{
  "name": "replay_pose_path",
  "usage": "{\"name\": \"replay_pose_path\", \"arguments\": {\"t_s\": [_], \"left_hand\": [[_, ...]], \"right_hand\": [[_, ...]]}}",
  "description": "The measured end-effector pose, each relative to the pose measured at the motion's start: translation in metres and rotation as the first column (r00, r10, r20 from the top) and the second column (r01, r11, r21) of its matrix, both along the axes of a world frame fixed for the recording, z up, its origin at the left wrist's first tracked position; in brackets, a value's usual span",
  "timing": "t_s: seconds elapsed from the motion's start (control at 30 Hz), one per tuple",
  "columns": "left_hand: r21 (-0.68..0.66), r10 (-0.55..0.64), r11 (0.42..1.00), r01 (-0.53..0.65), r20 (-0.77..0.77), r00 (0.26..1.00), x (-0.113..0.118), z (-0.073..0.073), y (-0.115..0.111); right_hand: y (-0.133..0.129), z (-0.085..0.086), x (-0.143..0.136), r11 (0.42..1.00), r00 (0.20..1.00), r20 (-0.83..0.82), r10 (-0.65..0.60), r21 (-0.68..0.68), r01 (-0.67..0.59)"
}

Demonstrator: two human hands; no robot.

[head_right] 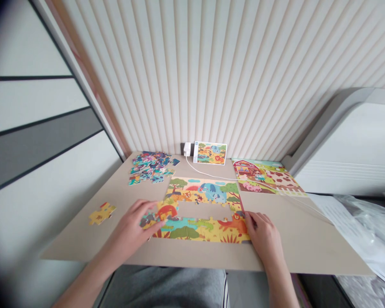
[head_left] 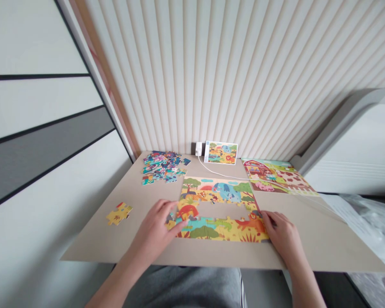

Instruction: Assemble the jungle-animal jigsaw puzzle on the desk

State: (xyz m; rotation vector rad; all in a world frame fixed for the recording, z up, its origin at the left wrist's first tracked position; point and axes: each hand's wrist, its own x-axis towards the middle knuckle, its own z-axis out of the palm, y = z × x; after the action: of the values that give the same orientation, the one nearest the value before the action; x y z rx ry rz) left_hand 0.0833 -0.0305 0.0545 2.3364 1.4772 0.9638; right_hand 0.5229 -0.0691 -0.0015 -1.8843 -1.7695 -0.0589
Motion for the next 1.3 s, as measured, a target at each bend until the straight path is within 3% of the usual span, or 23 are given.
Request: {"name": "replay_pose_path", "arguments": {"t_s": [0.1,0.2,0.3,0.4,0.63,1.3], "left_hand": [[0.004,-0.151,0.988,0.151,-0.085,0.985,0.064,0.011,0.003],[-0.008,-0.285,0.958,0.287,-0.165,0.944,0.117,0.013,0.015],[-0.039,-0.365,0.930,0.366,-0.240,0.900,0.153,0.008,0.031],[-0.047,-0.379,0.924,0.380,-0.249,0.891,0.173,-0.002,0.043],[-0.075,-0.364,0.931,0.357,-0.245,0.898,0.183,-0.019,0.046],[-0.067,-0.360,0.932,0.356,-0.267,0.894,0.180,-0.021,0.052]], "right_hand": [[-0.001,0.004,-0.003,1.000,1.000,-0.007,0.017,-0.007,-0.017],[-0.002,0.007,-0.007,1.000,1.000,-0.016,0.023,-0.001,-0.023],[-0.003,0.010,-0.011,0.999,0.999,-0.025,0.036,0.008,-0.036],[-0.004,0.013,-0.013,0.999,0.998,-0.038,0.040,0.005,-0.040],[-0.004,0.019,-0.017,0.999,0.998,-0.059,0.031,0.011,-0.030],[-0.005,0.022,-0.021,1.000,0.997,-0.074,0.014,-0.010,-0.015]]}}
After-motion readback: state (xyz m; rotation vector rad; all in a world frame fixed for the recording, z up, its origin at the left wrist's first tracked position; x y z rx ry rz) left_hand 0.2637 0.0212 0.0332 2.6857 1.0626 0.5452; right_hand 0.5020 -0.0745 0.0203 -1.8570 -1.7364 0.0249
